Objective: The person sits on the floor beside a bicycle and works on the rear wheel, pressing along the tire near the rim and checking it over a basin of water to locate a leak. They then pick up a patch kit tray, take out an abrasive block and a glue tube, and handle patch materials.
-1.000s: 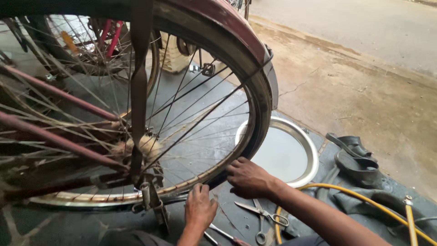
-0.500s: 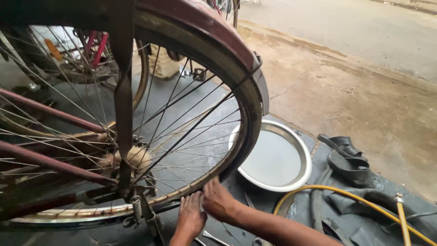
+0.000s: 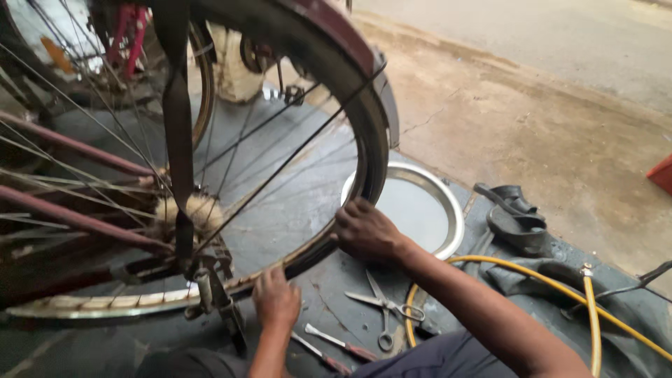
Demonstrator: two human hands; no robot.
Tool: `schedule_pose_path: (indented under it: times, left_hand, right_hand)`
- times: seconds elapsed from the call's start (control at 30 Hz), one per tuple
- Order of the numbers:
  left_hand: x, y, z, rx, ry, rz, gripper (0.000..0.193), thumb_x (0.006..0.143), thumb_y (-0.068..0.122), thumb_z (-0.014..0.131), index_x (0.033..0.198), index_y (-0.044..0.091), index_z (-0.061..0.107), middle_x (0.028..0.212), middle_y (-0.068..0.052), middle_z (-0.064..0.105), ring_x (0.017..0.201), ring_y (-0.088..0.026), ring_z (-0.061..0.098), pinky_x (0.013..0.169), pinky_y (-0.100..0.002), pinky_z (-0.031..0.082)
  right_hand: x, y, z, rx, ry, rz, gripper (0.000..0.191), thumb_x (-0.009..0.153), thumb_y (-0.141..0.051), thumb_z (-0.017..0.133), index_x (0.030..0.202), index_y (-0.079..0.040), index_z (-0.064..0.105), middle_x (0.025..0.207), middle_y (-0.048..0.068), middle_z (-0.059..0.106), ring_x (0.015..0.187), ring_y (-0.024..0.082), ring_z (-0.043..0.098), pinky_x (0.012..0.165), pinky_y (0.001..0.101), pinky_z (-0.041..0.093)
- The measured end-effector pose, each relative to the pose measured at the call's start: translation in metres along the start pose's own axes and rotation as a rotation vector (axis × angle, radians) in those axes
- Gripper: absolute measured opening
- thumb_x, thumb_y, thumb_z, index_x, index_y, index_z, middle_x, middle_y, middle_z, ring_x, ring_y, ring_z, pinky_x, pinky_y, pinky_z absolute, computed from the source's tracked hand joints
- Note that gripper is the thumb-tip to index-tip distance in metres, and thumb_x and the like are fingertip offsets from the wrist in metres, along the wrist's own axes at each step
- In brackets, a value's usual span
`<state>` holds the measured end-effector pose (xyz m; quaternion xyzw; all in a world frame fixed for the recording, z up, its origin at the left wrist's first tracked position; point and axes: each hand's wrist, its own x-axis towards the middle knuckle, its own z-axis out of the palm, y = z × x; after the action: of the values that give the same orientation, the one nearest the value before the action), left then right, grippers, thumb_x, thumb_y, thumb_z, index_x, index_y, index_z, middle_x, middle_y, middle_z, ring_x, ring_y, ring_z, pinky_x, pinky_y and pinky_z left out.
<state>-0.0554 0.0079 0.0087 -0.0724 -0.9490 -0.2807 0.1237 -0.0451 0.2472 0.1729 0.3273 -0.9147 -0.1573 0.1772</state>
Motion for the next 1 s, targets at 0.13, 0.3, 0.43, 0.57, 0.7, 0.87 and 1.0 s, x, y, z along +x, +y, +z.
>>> schedule_pose_path:
  times: [0.13,0.3,0.43,0.57,0.7,0.87,1.0]
  left_hand:
    - [0.0,-0.001,0.018,-0.002,-0.157,0.056,0.039,0.079,0.031,0.076,0.108,0.008,0.063,0.114,-0.015,0.063,0.112,-0.037,0.059,0.098,-0.05,0.047]
    - [-0.019,-0.008,0.014,-0.098,-0.088,0.225,0.064,0.073,0.028,0.076,0.127,0.0,0.056,0.118,-0.022,0.062,0.114,-0.041,0.058,0.102,-0.052,0.044]
    - [-0.012,-0.007,-0.005,-0.168,-0.178,0.36,0.083,0.066,0.027,0.08,0.142,0.007,0.053,0.123,-0.032,0.062,0.115,-0.051,0.058,0.102,-0.059,0.04]
    - [0.02,0.009,-0.004,0.122,-0.583,0.139,0.059,0.084,0.035,0.068,0.141,0.02,0.057,0.111,-0.022,0.071,0.109,-0.041,0.068,0.099,-0.055,0.049]
    - [0.026,0.016,0.007,0.203,-0.588,0.162,0.052,0.084,0.034,0.069,0.132,0.016,0.062,0.108,-0.019,0.072,0.106,-0.038,0.069,0.104,-0.064,0.041]
    - [-0.003,-0.002,0.007,0.068,-0.296,0.266,0.066,0.081,0.038,0.071,0.14,0.016,0.055,0.109,-0.024,0.068,0.108,-0.041,0.064,0.11,-0.062,0.033]
    - [0.0,-0.01,0.002,-0.18,-0.336,0.12,0.047,0.096,0.029,0.059,0.142,0.021,0.062,0.132,-0.015,0.069,0.128,-0.036,0.063,0.117,-0.051,0.042]
  right_hand:
    - [0.008,-0.029,-0.011,0.149,0.0,0.002,0.029,0.072,-0.037,0.074,0.076,-0.009,0.071,0.108,0.013,0.063,0.109,0.029,0.055,0.095,0.0418,0.04]
    - [0.011,-0.051,-0.016,0.249,-0.133,0.104,0.034,0.076,-0.039,0.076,0.078,-0.005,0.073,0.11,0.015,0.061,0.112,0.031,0.054,0.1,0.0435,0.039]
    - [0.008,-0.049,-0.015,0.224,-0.006,0.043,0.031,0.069,-0.034,0.075,0.076,-0.004,0.075,0.108,0.016,0.064,0.11,0.033,0.055,0.098,0.0448,0.04]
    - [0.017,-0.063,0.001,0.125,-0.336,0.165,0.027,0.081,-0.029,0.069,0.083,-0.003,0.077,0.103,0.018,0.066,0.111,0.034,0.056,0.101,0.0477,0.039]
    - [0.024,-0.083,0.017,-0.131,-0.392,0.161,0.026,0.085,-0.026,0.065,0.088,-0.002,0.076,0.106,0.026,0.067,0.109,0.041,0.058,0.102,0.0531,0.037]
    - [-0.008,-0.109,0.021,0.1,0.052,0.172,0.027,0.072,-0.03,0.072,0.087,-0.008,0.071,0.121,0.028,0.069,0.124,0.042,0.057,0.109,0.0553,0.034]
    - [-0.035,-0.131,0.048,0.728,0.221,0.57,0.038,0.079,-0.028,0.079,0.106,-0.008,0.064,0.113,0.018,0.07,0.11,0.033,0.063,0.097,0.0458,0.046]
